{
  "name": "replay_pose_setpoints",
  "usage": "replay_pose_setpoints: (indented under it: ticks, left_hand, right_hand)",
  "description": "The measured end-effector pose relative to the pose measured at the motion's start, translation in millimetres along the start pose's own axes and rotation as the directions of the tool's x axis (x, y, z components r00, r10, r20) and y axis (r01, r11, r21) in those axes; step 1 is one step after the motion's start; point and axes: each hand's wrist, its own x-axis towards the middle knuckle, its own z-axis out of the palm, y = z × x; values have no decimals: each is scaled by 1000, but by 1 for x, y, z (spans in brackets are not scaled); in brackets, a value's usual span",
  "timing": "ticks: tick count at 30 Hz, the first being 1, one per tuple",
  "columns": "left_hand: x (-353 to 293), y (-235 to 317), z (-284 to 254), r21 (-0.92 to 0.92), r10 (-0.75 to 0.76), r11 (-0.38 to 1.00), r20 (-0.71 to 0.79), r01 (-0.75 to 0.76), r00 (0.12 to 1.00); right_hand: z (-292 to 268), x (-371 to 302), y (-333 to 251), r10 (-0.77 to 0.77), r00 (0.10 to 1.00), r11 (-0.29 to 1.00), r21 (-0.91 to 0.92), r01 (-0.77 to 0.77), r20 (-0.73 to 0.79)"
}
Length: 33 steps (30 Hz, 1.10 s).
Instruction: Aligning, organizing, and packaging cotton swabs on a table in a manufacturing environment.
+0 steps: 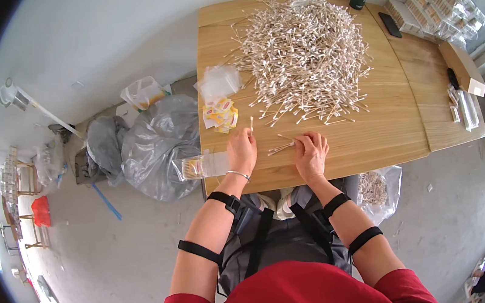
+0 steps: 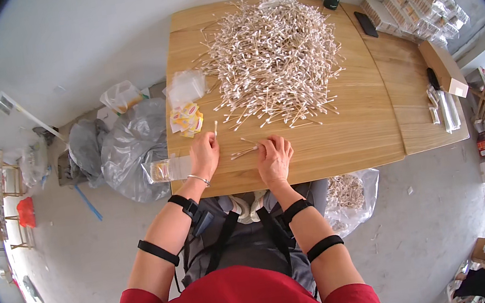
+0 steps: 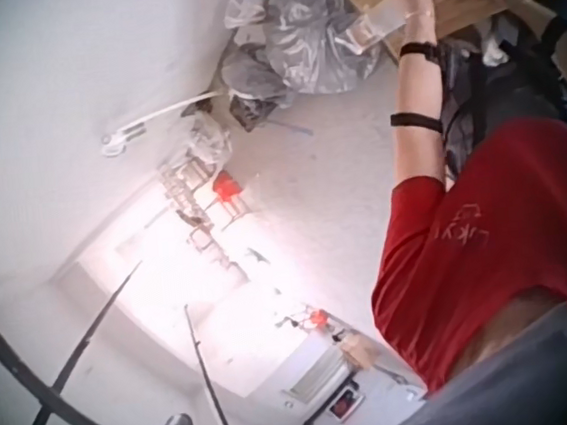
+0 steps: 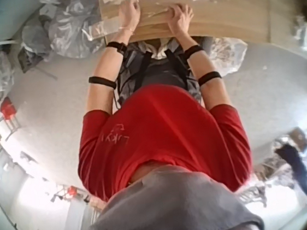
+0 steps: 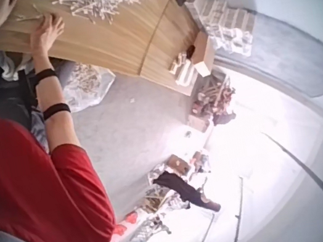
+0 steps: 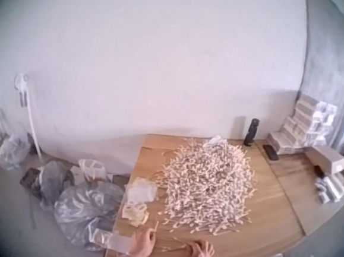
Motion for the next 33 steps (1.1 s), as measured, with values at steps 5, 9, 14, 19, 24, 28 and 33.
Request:
replay_pose_setpoints:
  ticks: [5, 9, 14, 19, 24, 28, 33]
  left_hand:
    - [-25, 3, -6, -96, 192, 976, -21, -193, 981]
    - [-30, 7, -1, -50, 265, 963, -27, -266, 964]
    - [-43, 22, 13, -104, 289, 950, -73, -296, 954]
    - [-40, 15, 19, -114, 274, 952, -86, -283, 958]
    - [-42, 5, 8, -181, 354, 917, -33, -354, 935]
    - [-47, 1, 0, -188, 426, 887, -22, -422, 904]
    - [-52, 3, 6, -68, 359, 926, -137, -370, 923]
  right_hand:
    - [0, 0, -1, 14, 1000, 1000, -7, -14, 2]
    - [-1, 1, -1, -7, 1000, 1000, -4, 7, 8]
    - [-1, 1, -2, -2, 1000, 1000, -24, 2, 1]
    - [0, 0, -3, -7, 1000, 1000, -23, 6, -2]
    - [2, 0, 1, 53, 999, 998, -18, -53, -5]
    - [4, 0, 1, 83, 996, 996, -35, -83, 10]
    - [3, 2, -2, 92, 995, 994, -70, -90, 36]
